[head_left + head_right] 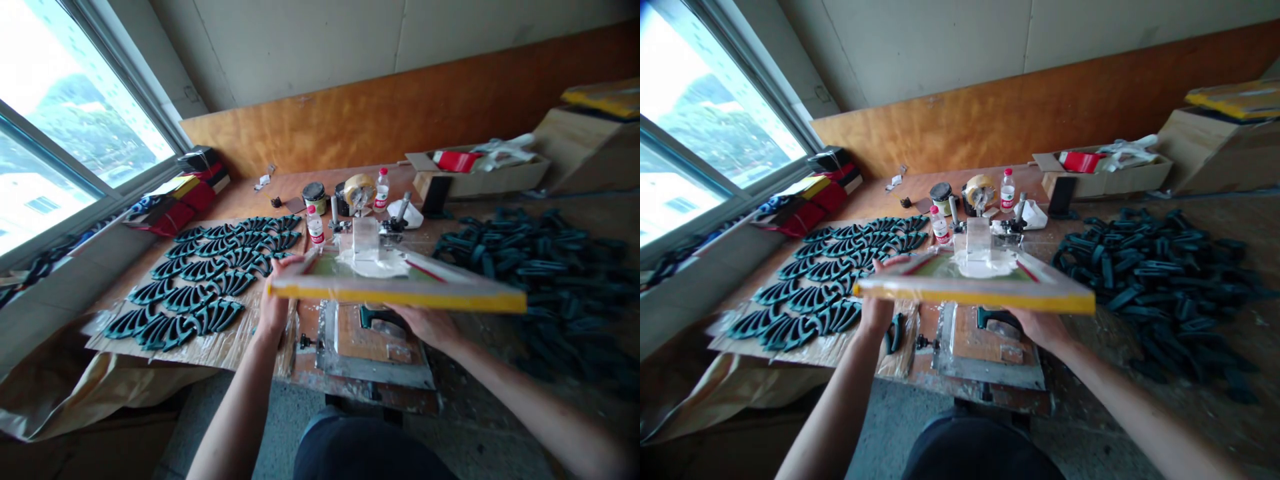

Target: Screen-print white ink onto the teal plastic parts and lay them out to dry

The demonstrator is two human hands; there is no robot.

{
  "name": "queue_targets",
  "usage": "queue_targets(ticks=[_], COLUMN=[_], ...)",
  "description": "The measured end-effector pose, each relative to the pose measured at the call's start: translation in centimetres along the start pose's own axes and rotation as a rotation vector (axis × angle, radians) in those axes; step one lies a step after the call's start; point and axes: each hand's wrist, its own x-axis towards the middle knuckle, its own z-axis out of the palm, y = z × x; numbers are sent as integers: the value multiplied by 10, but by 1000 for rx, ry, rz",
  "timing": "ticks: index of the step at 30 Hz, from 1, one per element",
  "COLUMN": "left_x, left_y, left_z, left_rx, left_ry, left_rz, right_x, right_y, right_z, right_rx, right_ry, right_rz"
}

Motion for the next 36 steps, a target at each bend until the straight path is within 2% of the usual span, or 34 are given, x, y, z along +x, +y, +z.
queue_targets(ticks=[4,7,9,11,13,15,18,20,22,23,25,27,30,33,36], left_x=[-47,-60,-61,-59,-57,-57,-57,-58,-58,-58,-58,-59,-59,-58,-54], left_y=[-71,-125,-147,-157,-159,-159,-160,-161,-163,-164,-166,-169,-169,-157,-126], left_z=[-28,-31,-29,-27,-27,-28,-29,-30,-30,-30,-31,-31,-31,-30,-28], left_rx=[246,431,612,721,745,734,696,665,624,596,526,449,338,217,145], left_ry=[-97,-176,-193,-206,-215,-219,-216,-209,-194,-181,-152,-127,-120,-140,-156], left_rz=[-268,-289,-282,-281,-295,-315,-329,-330,-337,-345,-370,-400,-429,-442,-470], right_x=[16,33,46,51,42,21,-8,-14,-11,-9,-9,-18,-27,-4,42], right_y=[10,10,4,-5,-14,-19,-17,-15,-15,-17,-23,-29,-31,-27,-19], right_z=[-14,-24,-26,-23,-17,-13,-21,-30,-34,-33,-25,-17,-16,-29,-45], right_rx=[11,13,-2,-3,19,61,131,180,198,188,147,123,161,185,117], right_ry=[35,99,73,-45,-155,-182,-195,-254,-262,-222,-82,24,-34,-123,-84], right_rz=[36,104,133,120,55,-66,-285,-356,-326,-292,-248,-279,-336,-234,-45])
